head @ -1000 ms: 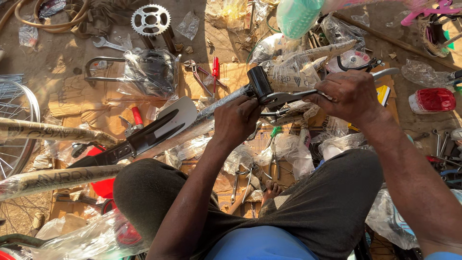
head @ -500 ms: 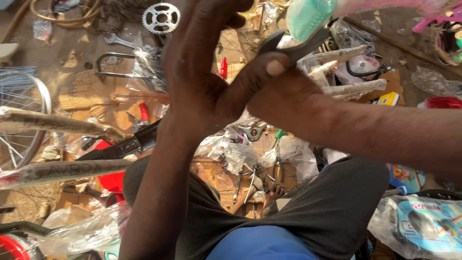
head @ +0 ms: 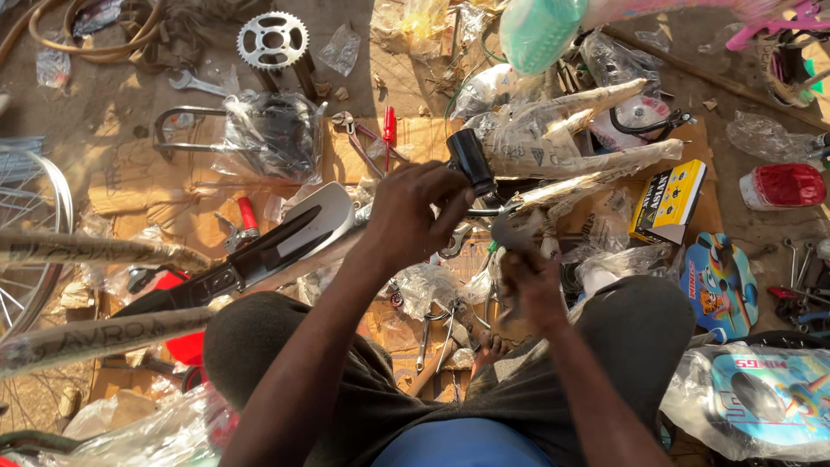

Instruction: The person is assembling a bicycle fork by attaching a black cylindrical headset cup to the fork's steerer tube. They use a wrench to tighten the component, repeatedly adjusting the tool and the part to secure it in place.

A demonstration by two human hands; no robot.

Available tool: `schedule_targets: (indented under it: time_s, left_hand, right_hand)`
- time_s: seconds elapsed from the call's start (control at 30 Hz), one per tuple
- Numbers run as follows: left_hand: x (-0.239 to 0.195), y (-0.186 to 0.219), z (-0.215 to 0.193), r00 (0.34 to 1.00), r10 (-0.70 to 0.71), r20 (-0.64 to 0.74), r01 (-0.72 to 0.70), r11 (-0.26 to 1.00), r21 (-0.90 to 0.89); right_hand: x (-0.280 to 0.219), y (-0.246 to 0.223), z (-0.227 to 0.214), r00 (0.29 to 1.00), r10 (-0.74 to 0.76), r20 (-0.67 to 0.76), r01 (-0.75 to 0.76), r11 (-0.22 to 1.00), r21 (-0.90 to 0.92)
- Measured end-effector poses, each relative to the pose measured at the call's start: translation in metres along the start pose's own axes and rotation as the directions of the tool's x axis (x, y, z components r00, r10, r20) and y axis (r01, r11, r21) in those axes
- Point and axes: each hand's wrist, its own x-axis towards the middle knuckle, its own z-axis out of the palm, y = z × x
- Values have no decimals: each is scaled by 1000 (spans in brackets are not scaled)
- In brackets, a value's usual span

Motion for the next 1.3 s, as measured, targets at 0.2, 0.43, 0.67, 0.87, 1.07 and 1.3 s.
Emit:
schedule_targets:
  time_s: [0.2, 0.43, 0.67, 0.87, 1.07, 1.3]
  left_hand:
    - [-10, 4, 13, 994, 89, -56, -84, 993, 87]
    - [-6, -3, 26, 998, 27, -48, -20, 990, 140]
    - [-7, -3, 21, 998, 41, -53, -33, 987, 156]
    - [-7, -5, 27, 998, 33, -44, -24, 982, 185]
    - [-3, 0, 23, 999, 29, -41, -22, 989, 149]
    - [-6, 1, 18, 999, 33, -21, -30, 989, 144]
  right_hand:
    - [14, 52, 94, 966, -178, 185, -17, 675, 738]
    - [33, 48, 149, 990, -93, 105, -49, 466, 883]
    - [61, 96, 133, 923, -381, -51, 293, 613, 734]
    - [84, 77, 63, 754, -654, -68, 657, 745, 115]
    - [65, 29, 50, 889, -456, 51, 413, 843, 345]
    - [47, 66, 115, 919, -374, 123, 188, 690, 699]
